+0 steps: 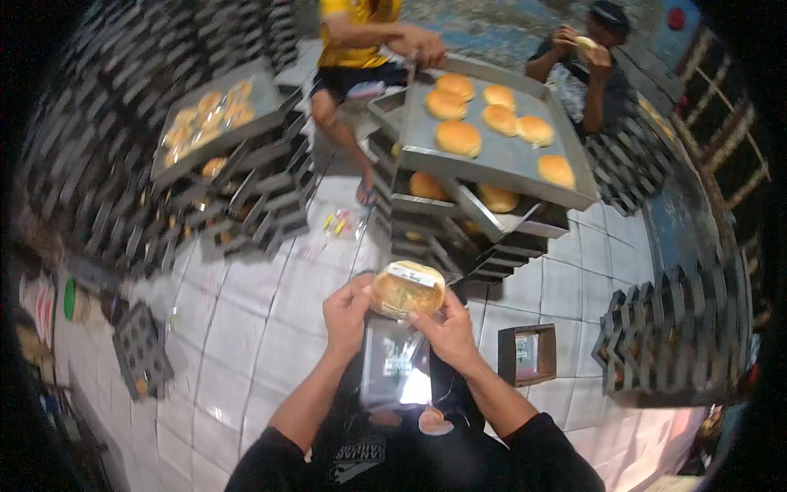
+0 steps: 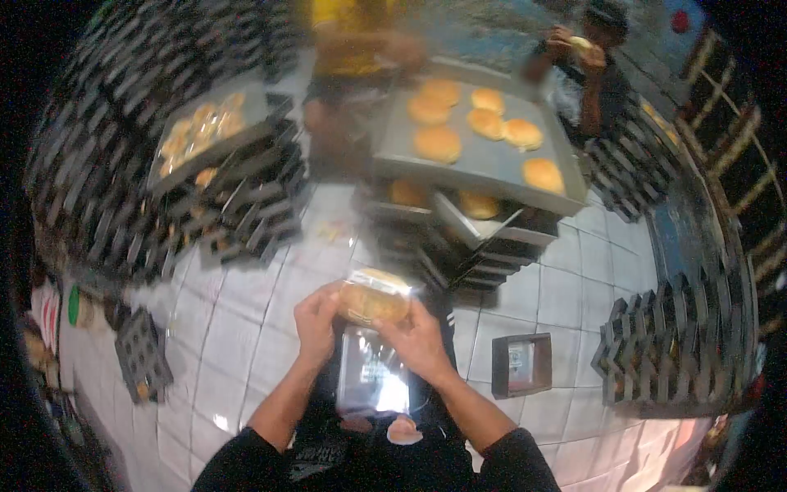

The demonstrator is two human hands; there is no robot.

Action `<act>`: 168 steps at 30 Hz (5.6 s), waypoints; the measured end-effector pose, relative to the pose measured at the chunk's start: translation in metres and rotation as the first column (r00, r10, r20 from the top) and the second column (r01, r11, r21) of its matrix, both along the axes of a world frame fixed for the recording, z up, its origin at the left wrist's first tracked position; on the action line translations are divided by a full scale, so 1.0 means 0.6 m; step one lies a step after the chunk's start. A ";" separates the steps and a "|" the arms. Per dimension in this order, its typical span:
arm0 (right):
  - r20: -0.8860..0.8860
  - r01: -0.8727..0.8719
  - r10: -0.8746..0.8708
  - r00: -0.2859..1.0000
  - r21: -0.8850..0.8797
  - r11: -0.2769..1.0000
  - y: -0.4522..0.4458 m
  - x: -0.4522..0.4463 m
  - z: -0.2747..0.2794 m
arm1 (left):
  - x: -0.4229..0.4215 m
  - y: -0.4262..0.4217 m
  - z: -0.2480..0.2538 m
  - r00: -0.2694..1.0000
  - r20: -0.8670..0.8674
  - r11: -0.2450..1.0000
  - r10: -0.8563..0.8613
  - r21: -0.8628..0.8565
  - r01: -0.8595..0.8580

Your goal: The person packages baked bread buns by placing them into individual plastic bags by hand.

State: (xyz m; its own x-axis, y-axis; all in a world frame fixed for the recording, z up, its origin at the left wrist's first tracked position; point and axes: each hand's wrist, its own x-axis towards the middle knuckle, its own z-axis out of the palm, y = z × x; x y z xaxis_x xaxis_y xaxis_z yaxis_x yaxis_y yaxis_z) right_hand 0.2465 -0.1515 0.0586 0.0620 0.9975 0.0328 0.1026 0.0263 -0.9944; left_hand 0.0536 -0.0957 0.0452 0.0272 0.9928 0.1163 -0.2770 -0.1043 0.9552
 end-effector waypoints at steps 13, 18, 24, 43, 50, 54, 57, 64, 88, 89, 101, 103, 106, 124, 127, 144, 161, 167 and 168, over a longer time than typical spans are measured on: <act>0.494 -0.082 -0.185 0.849 0.469 0.880 0.008 0.108 0.195 | -0.035 -0.133 -0.038 0.359 -0.921 0.881 0.153 0.292 0.373; 0.890 -0.393 -0.052 0.452 0.251 0.885 -0.069 0.045 0.011 | -0.068 -0.130 -0.058 0.381 -0.900 0.727 0.211 0.405 0.555; 0.487 -0.588 0.571 0.661 -0.138 0.797 -0.073 0.107 0.073 | -0.056 -0.124 -0.027 0.690 -0.290 0.743 -0.663 -0.370 0.558; 0.936 0.000 0.037 0.349 -0.040 0.999 0.529 0.211 0.262 | -0.050 -0.055 -0.092 0.969 0.238 0.898 -0.060 -0.411 0.157; 0.511 -0.153 0.146 0.847 -0.028 0.988 0.393 0.167 0.309 | -0.046 -0.015 -0.090 0.892 0.451 0.875 0.038 -0.446 0.188; -0.185 -0.134 0.169 0.968 0.188 0.973 0.246 0.084 0.295 | -0.061 0.066 -0.060 0.802 0.579 0.794 0.147 -0.553 0.254; 0.088 -0.177 0.173 0.981 0.045 0.983 0.127 0.027 0.196 | -0.043 0.101 -0.033 0.763 0.554 0.767 0.334 -0.630 0.123; 0.600 -0.287 -0.213 0.771 0.627 0.724 0.044 -0.001 0.017 | 0.018 0.077 -0.003 0.793 0.606 0.721 -0.063 -0.522 0.456; 0.707 -0.483 0.111 0.699 0.352 0.802 0.097 -0.063 0.077 | 0.039 0.065 0.001 0.561 0.805 0.897 0.193 -0.376 0.231; 0.679 -0.503 0.123 0.724 0.397 0.767 0.092 -0.058 0.080 | 0.030 0.067 -0.001 0.531 0.833 0.893 0.159 -0.350 0.282; 0.007 -0.534 0.537 0.843 0.119 0.837 0.024 -0.096 0.097 | -0.057 0.088 -0.084 0.489 0.870 0.894 0.062 -0.266 0.360; 0.211 -0.416 0.377 0.902 0.196 0.888 0.063 -0.105 0.048 | -0.030 0.067 -0.057 0.525 0.845 0.857 0.106 -0.345 0.382; 0.054 -0.622 0.619 0.783 0.051 0.782 0.063 -0.101 0.010 | -0.013 0.078 -0.072 0.654 0.747 0.805 0.118 -0.458 0.377; -0.072 -0.253 0.248 0.966 -0.082 0.964 0.024 -0.067 0.038 | -0.081 0.039 -0.019 0.665 0.713 0.783 0.224 -0.538 0.313; 0.549 -0.283 -0.079 0.832 0.543 0.790 0.037 -0.083 0.057 | -0.061 -0.020 0.000 0.507 0.862 0.700 -0.004 -0.360 0.617; 0.348 -0.082 -0.063 0.935 0.386 0.919 0.092 -0.058 0.059 | -0.028 0.030 -0.009 0.961 -0.059 0.963 0.269 -0.012 -0.270; -0.039 -0.259 0.267 0.963 -0.411 0.874 0.010 -0.018 -0.142 | -0.117 -0.075 -0.110 0.953 -0.301 0.950 0.033 -0.286 -0.123; -0.408 -0.100 -0.025 0.913 -0.282 0.954 -0.029 -0.060 -0.054 | -0.073 -0.027 -0.040 0.979 -0.201 0.995 -0.041 -0.099 0.021; -0.378 -0.129 0.030 0.925 -0.241 0.962 -0.023 -0.048 -0.037 | -0.066 -0.016 -0.042 0.968 -0.240 0.995 -0.076 -0.077 0.059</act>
